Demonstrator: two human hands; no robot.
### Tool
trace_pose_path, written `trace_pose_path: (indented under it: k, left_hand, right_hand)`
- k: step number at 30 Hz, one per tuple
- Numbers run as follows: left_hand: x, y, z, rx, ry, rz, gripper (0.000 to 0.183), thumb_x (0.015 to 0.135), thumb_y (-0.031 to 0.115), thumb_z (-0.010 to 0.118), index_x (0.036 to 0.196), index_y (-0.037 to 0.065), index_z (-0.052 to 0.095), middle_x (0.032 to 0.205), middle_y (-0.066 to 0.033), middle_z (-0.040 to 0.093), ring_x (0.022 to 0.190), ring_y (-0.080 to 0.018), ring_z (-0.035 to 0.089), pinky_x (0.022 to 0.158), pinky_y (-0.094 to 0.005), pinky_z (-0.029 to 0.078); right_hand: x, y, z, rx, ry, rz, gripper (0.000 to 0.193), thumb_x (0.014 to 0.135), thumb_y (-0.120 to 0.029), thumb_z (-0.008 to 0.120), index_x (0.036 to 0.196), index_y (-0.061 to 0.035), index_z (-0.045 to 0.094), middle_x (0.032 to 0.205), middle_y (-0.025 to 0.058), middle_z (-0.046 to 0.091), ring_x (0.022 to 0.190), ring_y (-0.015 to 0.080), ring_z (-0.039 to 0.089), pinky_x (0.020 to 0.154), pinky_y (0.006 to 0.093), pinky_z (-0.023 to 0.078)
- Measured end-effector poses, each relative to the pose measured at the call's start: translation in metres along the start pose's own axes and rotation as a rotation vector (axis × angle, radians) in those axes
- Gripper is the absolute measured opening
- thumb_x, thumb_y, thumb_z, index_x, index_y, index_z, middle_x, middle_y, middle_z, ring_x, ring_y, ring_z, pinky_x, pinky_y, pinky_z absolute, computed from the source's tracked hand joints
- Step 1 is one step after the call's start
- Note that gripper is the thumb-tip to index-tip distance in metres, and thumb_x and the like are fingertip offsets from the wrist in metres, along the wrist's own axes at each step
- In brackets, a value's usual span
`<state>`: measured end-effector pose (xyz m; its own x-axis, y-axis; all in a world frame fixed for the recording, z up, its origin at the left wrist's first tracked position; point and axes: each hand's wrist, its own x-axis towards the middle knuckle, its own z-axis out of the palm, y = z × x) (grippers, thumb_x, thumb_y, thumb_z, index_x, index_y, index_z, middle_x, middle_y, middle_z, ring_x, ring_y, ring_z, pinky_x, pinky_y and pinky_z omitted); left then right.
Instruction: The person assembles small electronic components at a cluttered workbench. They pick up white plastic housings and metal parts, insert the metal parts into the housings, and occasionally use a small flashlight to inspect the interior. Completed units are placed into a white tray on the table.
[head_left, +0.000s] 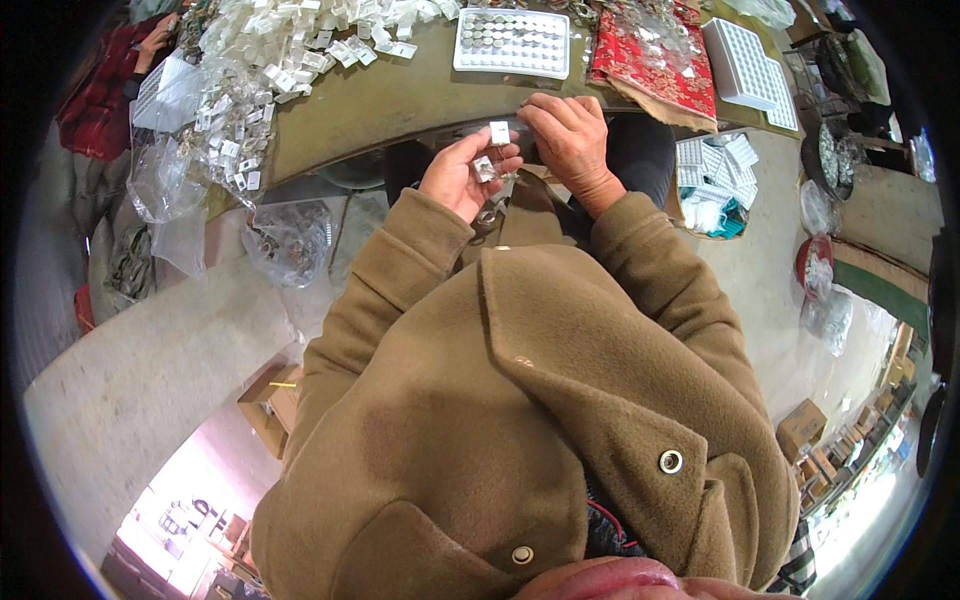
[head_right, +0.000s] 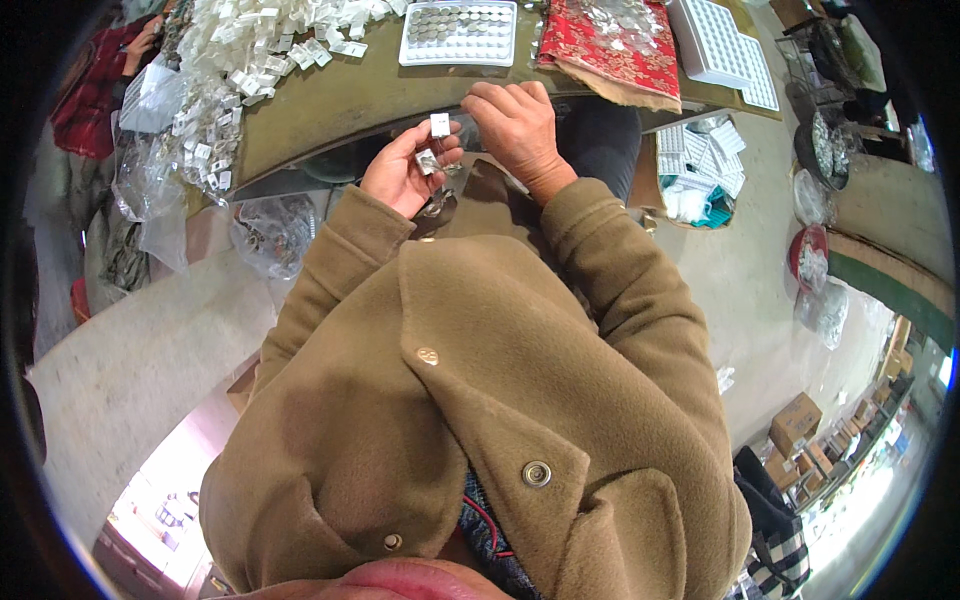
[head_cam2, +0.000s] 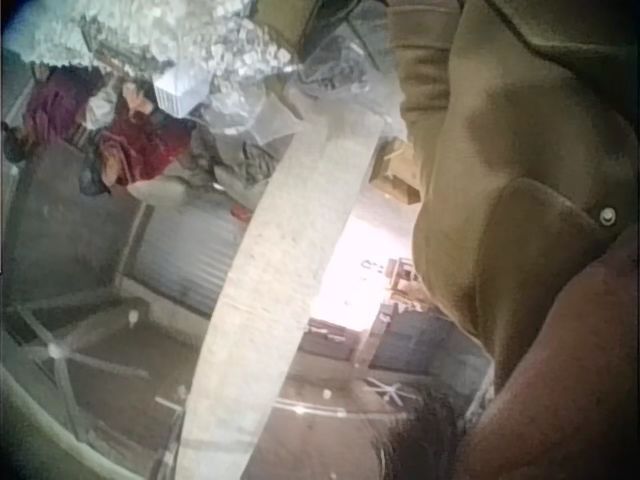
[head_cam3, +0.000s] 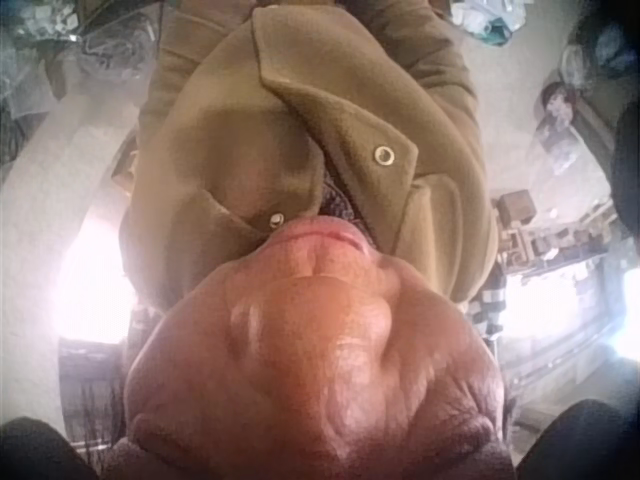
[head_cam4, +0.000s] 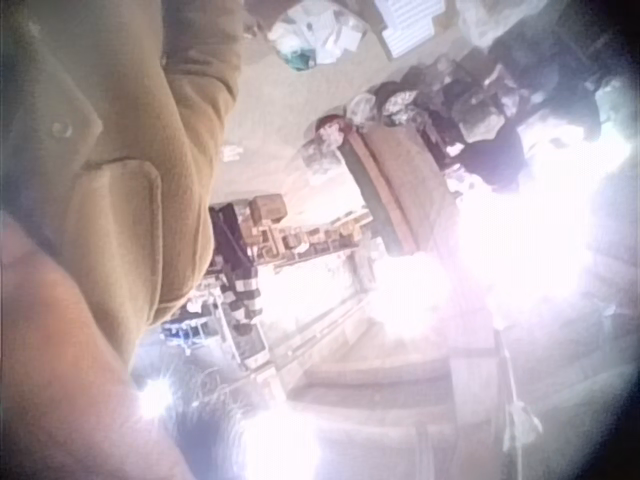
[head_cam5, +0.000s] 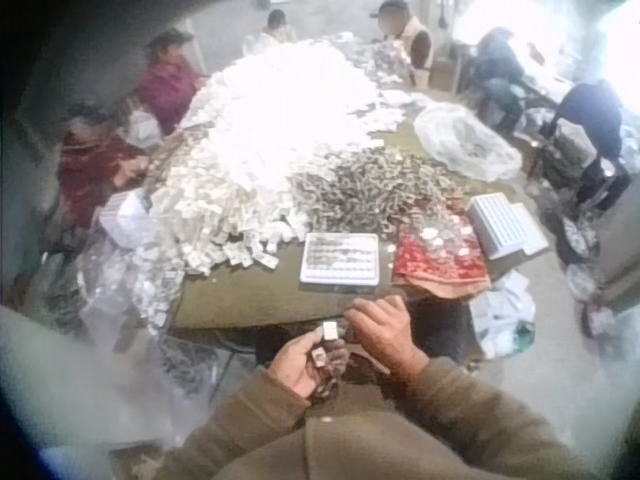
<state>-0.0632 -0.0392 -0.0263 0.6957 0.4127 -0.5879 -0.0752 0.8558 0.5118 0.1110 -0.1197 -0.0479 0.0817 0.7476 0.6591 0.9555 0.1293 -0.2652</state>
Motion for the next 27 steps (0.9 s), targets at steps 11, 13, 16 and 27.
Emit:
trace_pose_path:
  k: [11,13,16,27]
  left_hand:
    - [-0.010,0.012,0.002,-0.054,-0.016,0.027,0.028,0.095,0.030,0.059,0.108,0.004,0.059,0.088,-0.0036,0.063,0.071,-0.0084,0.059,0.049,-0.0169,0.046]
    - [-0.009,0.012,0.004,-0.077,-0.073,0.062,0.026,0.095,0.030,0.059,0.107,0.006,0.059,0.087,-0.0037,0.063,0.069,-0.0081,0.060,0.049,-0.0167,0.046]
    - [-0.011,0.013,0.004,-0.100,-0.083,0.017,0.024,0.095,0.026,0.060,0.107,0.006,0.058,0.087,-0.0039,0.062,0.071,-0.0087,0.059,0.051,-0.0179,0.048]
    - [-0.011,0.016,0.008,-0.127,-0.136,0.068,0.023,0.095,0.028,0.060,0.107,0.008,0.058,0.085,-0.0008,0.061,0.066,-0.0033,0.057,0.045,-0.0139,0.042]
  right_hand:
    - [0.024,-0.039,-0.018,1.131,0.017,0.873,0.009,0.087,-0.006,0.065,0.093,0.0000,0.067,0.090,0.0032,0.069,0.082,0.0065,0.061,0.073,0.0217,0.048]
    - [0.028,-0.043,-0.017,1.273,0.042,0.899,0.008,0.087,-0.005,0.066,0.093,-0.0003,0.066,0.096,0.0037,0.067,0.087,0.0074,0.058,0.079,0.0225,0.047]
    - [0.030,-0.049,-0.015,1.318,0.058,0.943,0.010,0.088,-0.008,0.066,0.093,0.0000,0.064,0.097,0.0038,0.064,0.089,0.0095,0.057,0.082,0.0239,0.046]
    - [0.026,-0.056,-0.005,1.397,0.034,0.913,0.009,0.090,-0.005,0.062,0.096,0.0015,0.063,0.089,0.0024,0.064,0.080,0.0081,0.058,0.074,0.0243,0.049]
